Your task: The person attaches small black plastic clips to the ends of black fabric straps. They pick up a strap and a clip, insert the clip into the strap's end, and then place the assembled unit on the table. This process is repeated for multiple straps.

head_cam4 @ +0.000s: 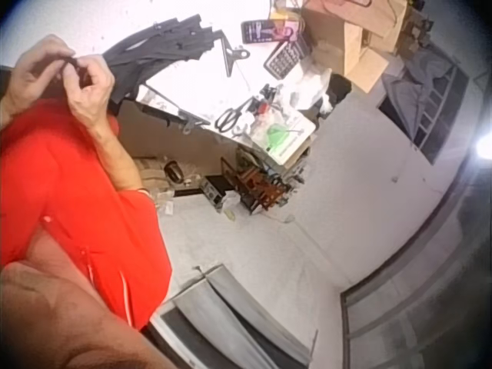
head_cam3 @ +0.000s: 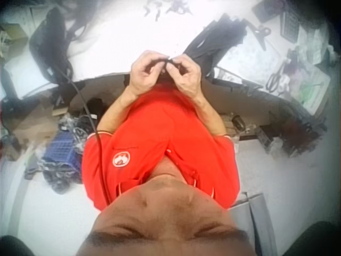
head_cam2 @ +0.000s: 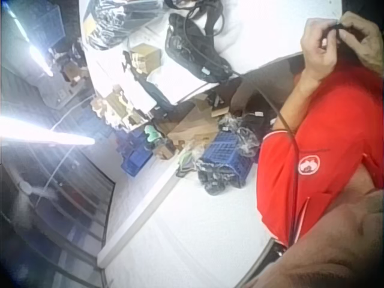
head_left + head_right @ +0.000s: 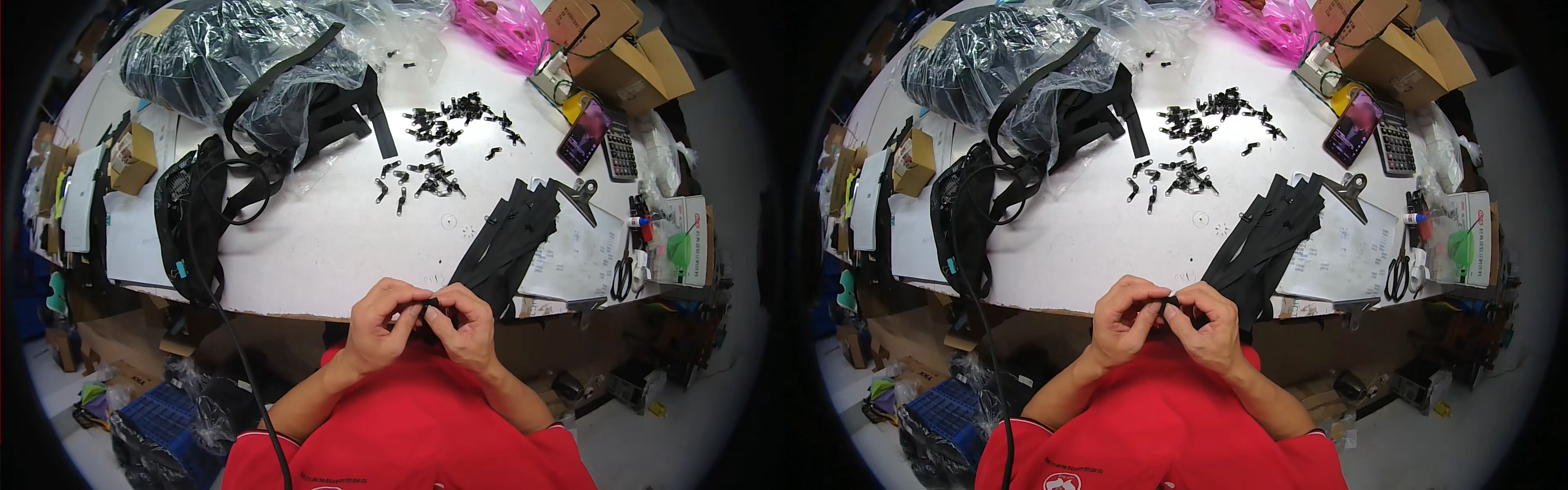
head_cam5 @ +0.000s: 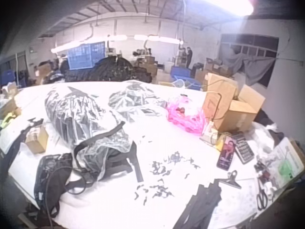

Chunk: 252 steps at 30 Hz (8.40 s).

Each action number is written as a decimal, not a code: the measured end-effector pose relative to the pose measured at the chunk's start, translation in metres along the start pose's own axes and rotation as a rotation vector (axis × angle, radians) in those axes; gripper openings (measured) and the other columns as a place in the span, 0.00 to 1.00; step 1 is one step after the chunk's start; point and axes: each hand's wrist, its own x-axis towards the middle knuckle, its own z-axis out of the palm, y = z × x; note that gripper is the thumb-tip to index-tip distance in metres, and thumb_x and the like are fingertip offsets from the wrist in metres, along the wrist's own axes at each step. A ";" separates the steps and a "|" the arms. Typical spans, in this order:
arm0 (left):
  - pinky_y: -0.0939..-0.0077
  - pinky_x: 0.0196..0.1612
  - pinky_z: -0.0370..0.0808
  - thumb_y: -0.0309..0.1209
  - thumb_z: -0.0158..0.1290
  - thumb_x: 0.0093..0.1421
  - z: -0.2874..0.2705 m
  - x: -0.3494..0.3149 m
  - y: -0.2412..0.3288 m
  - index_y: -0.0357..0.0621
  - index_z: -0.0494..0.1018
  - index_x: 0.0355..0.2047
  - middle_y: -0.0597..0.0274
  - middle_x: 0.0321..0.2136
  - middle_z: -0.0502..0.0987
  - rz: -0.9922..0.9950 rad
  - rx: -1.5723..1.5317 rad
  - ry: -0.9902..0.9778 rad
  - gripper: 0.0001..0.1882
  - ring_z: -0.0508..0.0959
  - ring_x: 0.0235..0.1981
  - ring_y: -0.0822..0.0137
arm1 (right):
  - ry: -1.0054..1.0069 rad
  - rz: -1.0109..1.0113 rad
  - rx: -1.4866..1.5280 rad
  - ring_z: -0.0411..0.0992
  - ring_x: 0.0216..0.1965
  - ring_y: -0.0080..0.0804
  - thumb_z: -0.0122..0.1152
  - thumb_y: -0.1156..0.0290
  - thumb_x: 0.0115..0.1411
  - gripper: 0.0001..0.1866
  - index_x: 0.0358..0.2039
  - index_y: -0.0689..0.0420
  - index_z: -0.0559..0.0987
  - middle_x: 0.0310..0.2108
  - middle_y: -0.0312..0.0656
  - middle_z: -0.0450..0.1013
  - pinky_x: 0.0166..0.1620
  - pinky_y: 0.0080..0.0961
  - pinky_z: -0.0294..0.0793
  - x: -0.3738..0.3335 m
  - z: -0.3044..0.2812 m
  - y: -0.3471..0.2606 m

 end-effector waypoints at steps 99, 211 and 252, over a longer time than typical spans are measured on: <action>0.77 0.41 0.74 0.14 0.58 0.56 -0.018 0.003 -0.003 0.33 0.76 0.43 0.55 0.37 0.75 0.196 0.193 -0.011 0.14 0.75 0.36 0.68 | -0.184 0.058 0.088 0.73 0.34 0.20 0.63 0.79 0.59 0.08 0.40 0.63 0.80 0.34 0.39 0.76 0.38 0.19 0.72 0.004 -0.007 -0.015; 0.66 0.40 0.71 0.23 0.61 0.55 0.014 0.047 -0.043 0.43 0.76 0.31 0.59 0.30 0.79 0.313 0.582 -0.035 0.05 0.77 0.34 0.57 | 0.404 0.383 0.209 0.76 0.39 0.30 0.64 0.86 0.53 0.30 0.58 0.67 0.68 0.46 0.47 0.74 0.39 0.27 0.82 -0.112 -0.169 -0.056; 0.76 0.33 0.73 0.22 0.56 0.61 0.001 0.045 -0.051 0.38 0.75 0.36 0.56 0.32 0.77 0.177 0.043 0.301 0.03 0.76 0.28 0.67 | -0.119 -0.452 -0.512 0.73 0.38 0.44 0.64 0.79 0.52 0.17 0.44 0.60 0.77 0.40 0.47 0.75 0.43 0.33 0.73 0.164 0.040 -0.016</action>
